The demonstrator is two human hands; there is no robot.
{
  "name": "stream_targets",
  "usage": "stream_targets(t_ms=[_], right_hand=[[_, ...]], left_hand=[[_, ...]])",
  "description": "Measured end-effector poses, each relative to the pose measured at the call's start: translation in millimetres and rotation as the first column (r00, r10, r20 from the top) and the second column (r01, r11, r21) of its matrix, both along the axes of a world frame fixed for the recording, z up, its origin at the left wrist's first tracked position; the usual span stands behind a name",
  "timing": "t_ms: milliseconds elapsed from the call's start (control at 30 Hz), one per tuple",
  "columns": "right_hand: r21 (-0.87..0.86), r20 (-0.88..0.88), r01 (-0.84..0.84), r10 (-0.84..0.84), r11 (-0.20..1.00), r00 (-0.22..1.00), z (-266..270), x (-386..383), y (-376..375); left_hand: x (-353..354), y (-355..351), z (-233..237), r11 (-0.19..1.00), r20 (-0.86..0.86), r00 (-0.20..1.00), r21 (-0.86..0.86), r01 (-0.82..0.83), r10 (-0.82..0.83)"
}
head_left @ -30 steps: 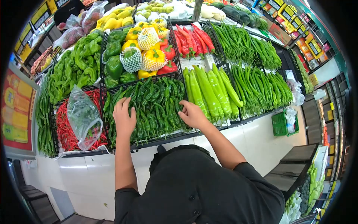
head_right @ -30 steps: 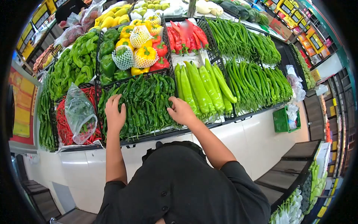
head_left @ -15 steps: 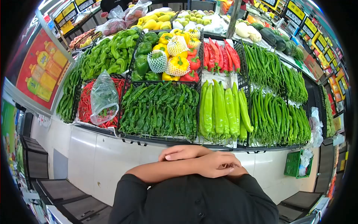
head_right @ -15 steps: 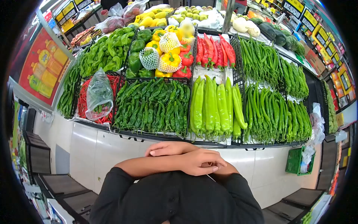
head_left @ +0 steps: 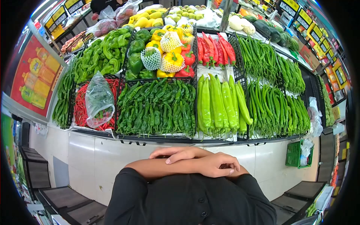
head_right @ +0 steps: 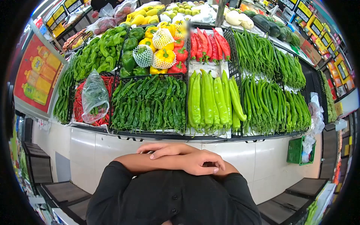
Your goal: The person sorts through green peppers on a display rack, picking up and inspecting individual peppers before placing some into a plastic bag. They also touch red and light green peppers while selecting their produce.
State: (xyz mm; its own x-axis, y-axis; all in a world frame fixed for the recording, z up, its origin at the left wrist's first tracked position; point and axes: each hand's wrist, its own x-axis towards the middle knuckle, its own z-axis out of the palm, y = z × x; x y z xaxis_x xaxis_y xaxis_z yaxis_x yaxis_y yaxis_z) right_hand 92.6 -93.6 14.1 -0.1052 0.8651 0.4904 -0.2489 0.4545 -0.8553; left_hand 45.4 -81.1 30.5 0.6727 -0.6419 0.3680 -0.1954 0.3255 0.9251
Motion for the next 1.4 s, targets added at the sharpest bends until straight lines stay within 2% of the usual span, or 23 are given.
stream_targets(t_ms=[33, 100, 167, 233, 300, 367, 433, 500, 533, 633, 700, 833, 900, 1000, 1067, 1100, 1133, 1200, 1233, 1267, 1300, 1333, 1400], right_hand=[[0.121, -0.042, 0.069, -0.065, 0.99, 0.997, 12.0, -5.2, 3.8], [0.094, -0.036, 0.099, -0.096, 0.991, 0.995, 12.2, -9.4, 22.0], [-0.207, 0.048, 0.027, -0.017, 0.978, 0.999, -7.5, -8.4, 48.7], [-0.502, 0.103, -0.026, 0.09, 0.865, 0.991, -21.1, -6.0, 78.6], [-0.514, 0.089, -0.023, 0.08, 0.858, 0.993, -23.8, -13.2, 106.1], [-0.236, 0.022, 0.047, -0.043, 0.971, 0.999, -17.5, -24.7, 138.7], [0.053, -0.078, 0.157, -0.153, 0.986, 0.985, -9.6, -39.9, 166.7], [0.125, -0.126, 0.228, -0.212, 0.966, 0.969, -10.9, -49.1, 182.2], [0.061, -0.115, 0.239, -0.231, 0.969, 0.966, -16.5, -50.5, 181.7], [-0.368, -0.052, 0.123, -0.152, 0.922, 0.987, -52.8, -44.4, 201.7], [-0.442, -0.074, 0.085, -0.131, 0.893, 0.989, -65.7, -46.9, 214.2], [-0.023, -0.173, 0.219, -0.22, 0.975, 0.96, -13.5, -62.1, 249.4], [-0.021, -0.129, 0.231, -0.232, 0.973, 0.964, -24.8, -62.7, 253.7], [-0.176, 0.059, 0.309, -0.303, 0.935, 0.951, -54.0, -61.8, 246.8], [-0.044, 0.144, 0.467, -0.457, 0.883, 0.878, -40.5, -58.2, 240.5], [-0.189, 0.283, 0.539, -0.479, 0.821, 0.831, -53.1, -58.3, 238.6], [-0.375, 0.29, 0.509, -0.423, 0.775, 0.858, -55.3, -47.8, 247.4], [-0.729, 0.169, 0.382, -0.391, 0.569, 0.905, -44.8, -34.6, 265.0], [-0.663, 0.252, 0.504, -0.469, 0.553, 0.846, -46.8, -33.7, 271.6], [-0.702, 0.05, 0.418, -0.546, 0.576, 0.836, -43.0, -30.0, 279.8], [-0.686, 0.059, 0.454, -0.578, 0.568, 0.814, -43.8, -27.7, 285.7], [-0.669, 0.069, 0.49, -0.609, 0.56, 0.79, -44.4, -25.7, 291.8], [-0.53, 0.192, 0.619, -0.63, 0.579, 0.753, -43.5, -20.9, 304.9]], left_hand=[[-2.5, 6.0, 0.9, 1.0, -0.014, 1.0, -0.019, 0.008, -0.008], [-6.0, 23.2, 0.2, 0.998, -0.025, 0.999, -0.049, 0.025, -0.027], [-12.2, 48.3, -3.8, 0.997, -0.05, 0.997, -0.036, 0.062, -0.064], [-15.3, 80.4, -7.8, 0.993, -0.079, 0.99, 0.015, 0.116, -0.114], [-21.3, 113.8, -7.7, 0.994, -0.064, 0.992, -0.008, 0.108, -0.108], [-26.0, 146.4, -7.9, 0.996, -0.034, 0.997, -0.04, 0.074, -0.076], [-33.3, 172.5, -9.3, 0.995, -0.004, 1.0, -0.096, 0.024, -0.025], [-36.5, 198.4, -8.4, 0.995, 0.001, 1.0, -0.101, 0.025, -0.025], [-37.6, 210.5, -7.6, 0.995, 0.005, 1.0, -0.101, 0.028, -0.027], [-41.0, 237.2, -8.2, 0.991, -0.057, 0.995, -0.111, 0.073, -0.079], [-43.4, 249.8, -7.2, 0.987, -0.056, 0.993, -0.132, 0.095, -0.103], [-47.6, 272.9, -5.9, 0.983, -0.028, 0.992, -0.145, 0.115, -0.121], [-47.3, 283.8, -6.4, 0.987, -0.059, 0.991, -0.115, 0.114, -0.121], [-48.1, 301.6, -3.5, 0.997, -0.049, 0.997, -0.044, 0.058, -0.06], [-48.8, 322.6, -2.9, 0.999, 0.061, 0.997, -0.01, -0.045, 0.046], [-51.0, 335.8, -1.6, 0.993, 0.092, 0.988, 0.003, -0.122, 0.121], [-57.4, 349.6, -0.7, 0.977, 0.08, 0.976, 0.053, -0.207, 0.203], [-69.7, 381.8, 10.6, 0.935, 0.103, 0.939, 0.106, -0.337, 0.327], [-79.0, 405.9, 16.4, 0.862, 0.245, 0.846, 0.065, -0.502, 0.474], [-91.7, 430.0, 19.8, 0.754, 0.365, 0.705, 0.01, -0.656, 0.608], [-97.4, 442.4, 23.0, 0.609, 0.463, 0.532, -0.021, -0.793, 0.708], [-102.7, 453.7, 23.9, 0.443, 0.551, 0.335, -0.072, -0.894, 0.764], [-115.7, 481.4, 5.0, 0.176, 0.702, 0.131, 0.008, -0.984, 0.7]])
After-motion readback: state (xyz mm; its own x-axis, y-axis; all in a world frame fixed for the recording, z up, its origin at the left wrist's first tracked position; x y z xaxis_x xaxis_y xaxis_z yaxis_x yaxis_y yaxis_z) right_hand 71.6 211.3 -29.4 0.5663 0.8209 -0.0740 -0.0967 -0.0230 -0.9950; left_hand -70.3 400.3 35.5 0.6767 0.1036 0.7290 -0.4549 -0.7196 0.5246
